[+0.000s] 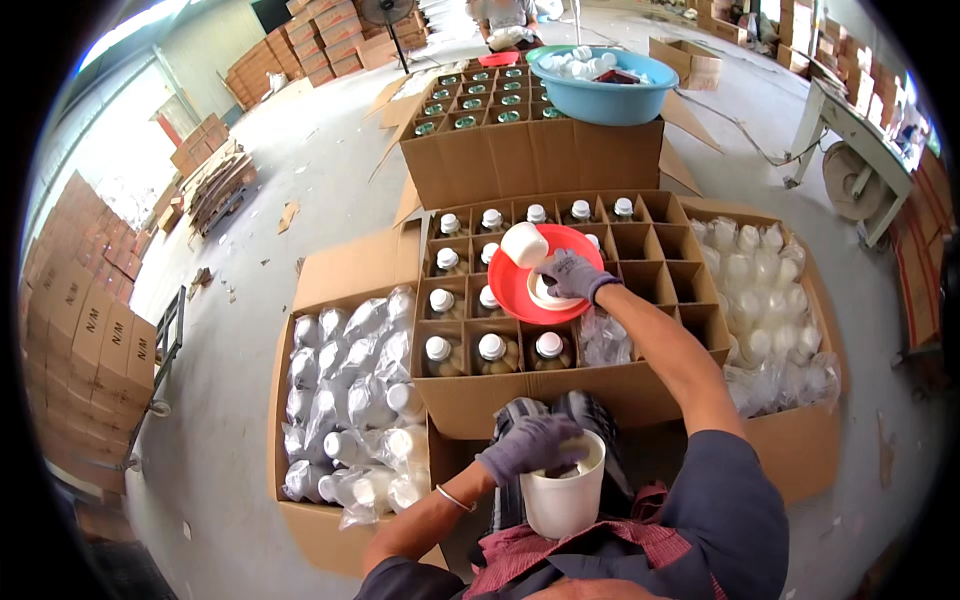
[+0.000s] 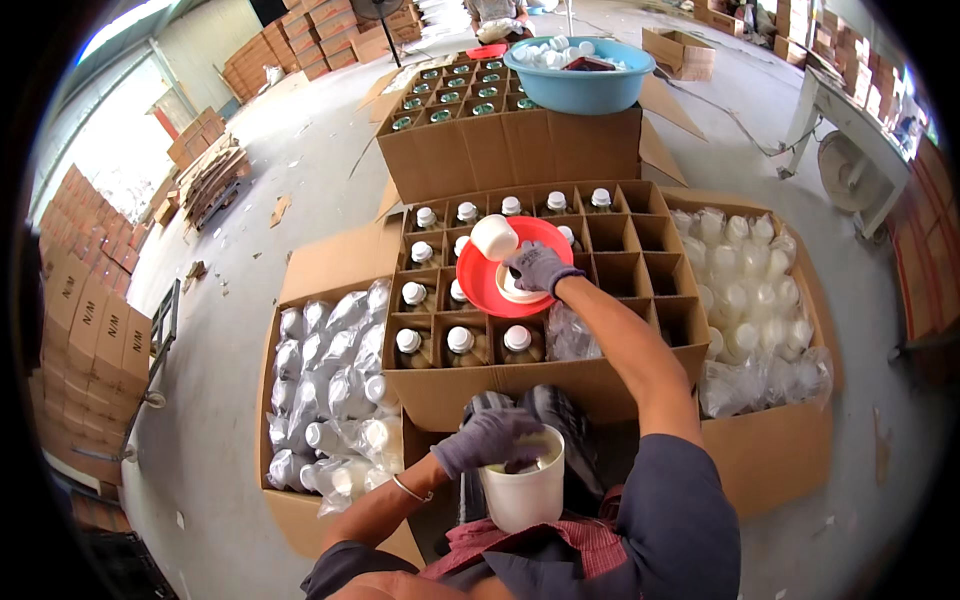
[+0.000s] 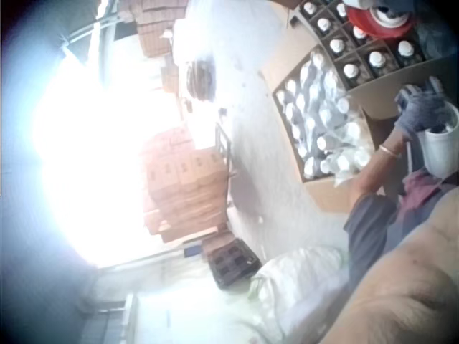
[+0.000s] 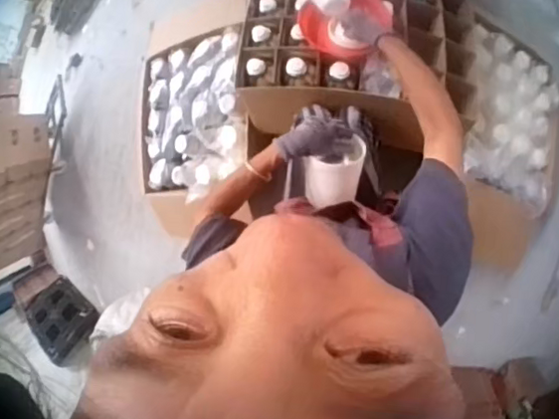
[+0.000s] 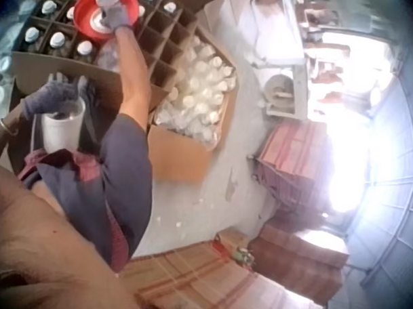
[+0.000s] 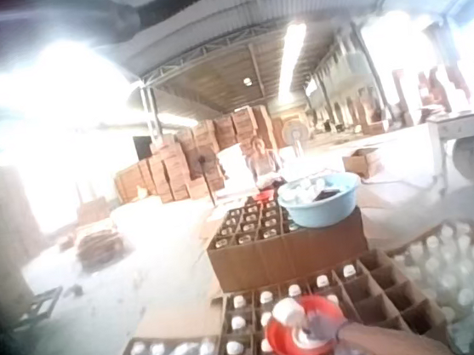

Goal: The person places white plastic bottles into a partitioned cardboard box, removes plastic bags from bottles, and arranges them in rows.

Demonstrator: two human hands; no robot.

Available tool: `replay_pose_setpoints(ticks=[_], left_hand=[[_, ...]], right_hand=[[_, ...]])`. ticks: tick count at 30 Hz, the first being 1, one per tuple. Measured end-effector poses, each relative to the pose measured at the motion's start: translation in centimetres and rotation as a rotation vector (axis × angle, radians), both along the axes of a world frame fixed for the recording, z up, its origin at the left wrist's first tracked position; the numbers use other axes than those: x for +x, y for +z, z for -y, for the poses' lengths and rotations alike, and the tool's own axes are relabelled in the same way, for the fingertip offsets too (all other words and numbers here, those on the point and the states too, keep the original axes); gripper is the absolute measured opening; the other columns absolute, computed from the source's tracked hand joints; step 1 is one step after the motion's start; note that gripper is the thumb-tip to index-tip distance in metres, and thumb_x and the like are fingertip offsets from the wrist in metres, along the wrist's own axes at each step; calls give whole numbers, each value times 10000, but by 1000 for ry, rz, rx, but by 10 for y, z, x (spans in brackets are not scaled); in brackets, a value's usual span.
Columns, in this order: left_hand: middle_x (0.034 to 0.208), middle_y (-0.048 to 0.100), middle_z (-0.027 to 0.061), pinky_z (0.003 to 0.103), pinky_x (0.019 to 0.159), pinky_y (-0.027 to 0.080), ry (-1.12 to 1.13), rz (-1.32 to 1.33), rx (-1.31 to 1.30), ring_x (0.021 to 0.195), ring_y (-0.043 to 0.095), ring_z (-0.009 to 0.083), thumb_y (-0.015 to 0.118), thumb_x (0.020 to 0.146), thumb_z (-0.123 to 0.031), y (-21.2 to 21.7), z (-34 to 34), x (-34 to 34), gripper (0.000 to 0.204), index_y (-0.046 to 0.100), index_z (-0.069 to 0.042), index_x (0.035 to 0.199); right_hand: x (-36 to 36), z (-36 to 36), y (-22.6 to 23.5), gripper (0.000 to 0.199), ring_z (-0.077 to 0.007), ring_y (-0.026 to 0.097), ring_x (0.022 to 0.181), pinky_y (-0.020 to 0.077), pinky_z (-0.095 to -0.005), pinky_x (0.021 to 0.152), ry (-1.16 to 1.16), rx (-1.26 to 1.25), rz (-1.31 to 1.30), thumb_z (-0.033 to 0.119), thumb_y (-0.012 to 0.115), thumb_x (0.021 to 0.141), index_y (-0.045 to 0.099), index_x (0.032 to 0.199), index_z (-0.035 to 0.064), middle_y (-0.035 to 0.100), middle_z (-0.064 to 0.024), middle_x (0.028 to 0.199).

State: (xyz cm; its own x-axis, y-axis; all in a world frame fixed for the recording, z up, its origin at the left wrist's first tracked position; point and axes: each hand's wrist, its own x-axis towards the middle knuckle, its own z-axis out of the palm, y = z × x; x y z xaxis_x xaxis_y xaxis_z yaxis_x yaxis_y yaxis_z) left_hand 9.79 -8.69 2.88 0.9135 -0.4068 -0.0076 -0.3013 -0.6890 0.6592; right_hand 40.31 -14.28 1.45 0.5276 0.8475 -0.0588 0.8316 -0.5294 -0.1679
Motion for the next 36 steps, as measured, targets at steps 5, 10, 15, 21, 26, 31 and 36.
replay_pose_setpoints(ticks=[5,10,15,21,26,31,36], left_hand=[[1170,600,68,392,836,532,627,-248,-1326,1035,617,240,487,968,-472,-43,-41,19,521,507,-87,1318],[1345,496,99,416,1004,473,436,-140,-1580,1180,549,231,373,962,-616,48,-4,35,681,366,-112,1419],[1395,446,167,432,1053,362,633,431,-679,1239,462,301,608,875,-337,63,15,38,626,435,-30,1392],[1401,449,181,479,1049,341,417,826,-90,1202,424,381,754,737,-300,82,20,38,708,512,-44,1352],[1346,494,168,390,919,501,611,-10,-1117,1158,560,272,472,989,-418,79,15,34,566,444,1,1369],[1267,552,108,415,958,509,374,-184,-1589,1110,600,245,313,993,-558,113,30,16,611,419,-88,1368],[1269,551,92,402,970,497,474,-96,-1723,1137,578,236,329,969,-608,128,43,17,653,430,-98,1363]], right_hand=[[-71,24,40,541,-344,591,996,499,-426,862,245,509,184,316,725,771,540,1226,91,554,-174,1115],[-178,59,92,490,-354,594,962,523,-392,767,79,753,87,278,671,850,497,1242,42,552,-171,1021],[-175,60,59,462,-401,579,982,502,-452,850,43,1050,25,234,598,892,459,1271,9,533,-212,1137],[-165,84,11,513,-376,522,1161,429,-442,994,62,1045,12,111,546,901,378,1369,-14,494,-216,1294],[-173,80,99,485,-316,644,885,521,-403,759,146,939,-217,298,615,893,447,1223,-16,576,-172,1066],[-157,90,114,634,-265,635,695,510,-380,603,366,574,508,566,572,844,518,1190,38,598,-95,896],[-166,76,139,513,-243,633,779,498,-374,596,259,771,521,496,588,870,573,1088,32,596,-116,862]])
